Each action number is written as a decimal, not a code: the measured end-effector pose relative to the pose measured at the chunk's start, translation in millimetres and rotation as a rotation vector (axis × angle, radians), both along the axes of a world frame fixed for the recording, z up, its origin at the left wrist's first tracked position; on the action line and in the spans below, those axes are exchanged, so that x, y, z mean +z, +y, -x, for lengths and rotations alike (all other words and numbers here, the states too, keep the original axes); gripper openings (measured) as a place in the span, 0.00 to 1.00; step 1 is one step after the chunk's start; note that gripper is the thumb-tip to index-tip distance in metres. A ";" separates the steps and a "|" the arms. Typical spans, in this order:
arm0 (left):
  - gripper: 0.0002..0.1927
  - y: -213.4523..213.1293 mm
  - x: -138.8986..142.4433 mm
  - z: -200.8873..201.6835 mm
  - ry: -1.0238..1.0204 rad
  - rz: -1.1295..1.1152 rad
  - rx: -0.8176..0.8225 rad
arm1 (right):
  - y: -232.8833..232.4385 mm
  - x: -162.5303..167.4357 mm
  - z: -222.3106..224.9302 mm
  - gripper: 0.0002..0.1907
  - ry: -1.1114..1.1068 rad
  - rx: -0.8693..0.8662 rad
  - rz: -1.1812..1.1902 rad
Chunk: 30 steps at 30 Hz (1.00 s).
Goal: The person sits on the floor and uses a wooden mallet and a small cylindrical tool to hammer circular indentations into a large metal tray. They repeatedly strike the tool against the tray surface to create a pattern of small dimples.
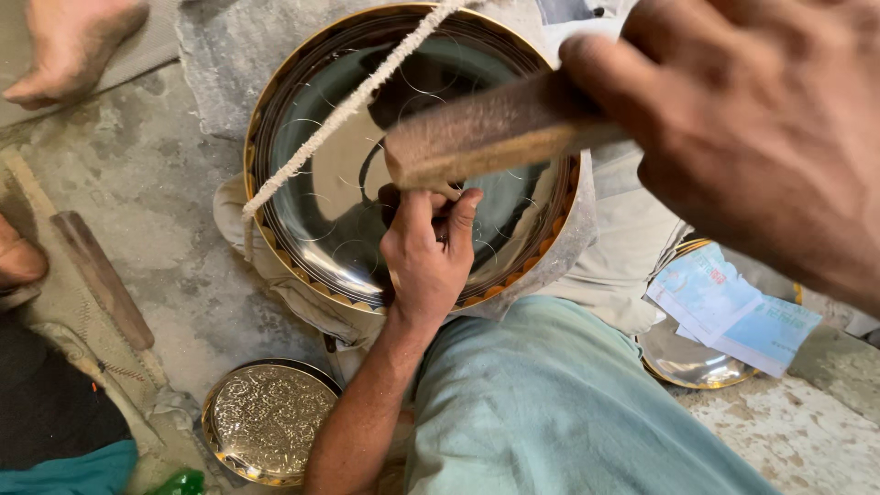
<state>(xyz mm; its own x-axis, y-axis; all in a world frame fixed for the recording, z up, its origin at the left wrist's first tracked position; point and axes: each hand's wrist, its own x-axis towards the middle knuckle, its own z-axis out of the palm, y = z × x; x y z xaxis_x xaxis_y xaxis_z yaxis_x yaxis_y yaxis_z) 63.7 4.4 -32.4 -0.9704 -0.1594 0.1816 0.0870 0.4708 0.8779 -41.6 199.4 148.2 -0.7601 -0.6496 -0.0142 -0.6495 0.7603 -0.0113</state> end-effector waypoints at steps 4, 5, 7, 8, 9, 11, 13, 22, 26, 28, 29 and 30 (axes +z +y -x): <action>0.14 -5.6 2.1 7.7 0.062 0.085 -0.110 | 6.8 -2.4 1.8 0.30 -0.032 -0.103 0.092; 0.14 -7.5 3.4 10.6 0.047 0.076 -0.152 | 9.3 -5.6 -0.9 0.28 -0.043 -0.147 0.077; 0.15 -10.3 6.2 17.3 0.047 0.058 -0.226 | 17.6 -12.1 -6.3 0.28 -0.069 -0.205 0.087; 0.17 -11.3 7.7 21.1 0.057 0.051 -0.265 | 23.9 -13.7 -9.9 0.29 -0.088 -0.227 0.112; 0.18 -11.8 9.0 25.6 0.071 0.042 -0.303 | 30.0 -16.5 -12.9 0.29 -0.092 -0.239 0.112; 0.19 -12.9 13.0 30.7 0.066 0.064 -0.367 | 40.6 -24.8 -20.8 0.26 -0.093 -0.259 0.085; 0.20 -14.8 16.4 37.3 0.040 0.093 -0.443 | 48.3 -35.6 -31.1 0.21 -0.140 -0.348 0.185; 0.17 -14.4 28.7 61.3 -0.084 0.214 -0.799 | 70.4 -91.0 -103.0 0.21 0.074 -0.479 0.185; 0.17 -11.3 33.5 72.9 -0.054 0.264 -0.932 | 64.8 -129.6 -142.6 0.20 -0.200 -0.937 0.761; 0.15 -9.9 36.2 76.4 -0.080 0.258 -0.980 | 65.1 -142.6 -162.9 0.21 -0.246 -1.023 0.793; 0.15 -9.7 37.6 79.0 -0.089 0.230 -0.982 | 68.2 -146.9 -168.9 0.22 -0.142 -0.922 0.582; 0.15 -10.1 39.1 80.5 -0.104 0.200 -0.985 | 71.0 -150.2 -174.8 0.22 -0.048 -0.819 0.372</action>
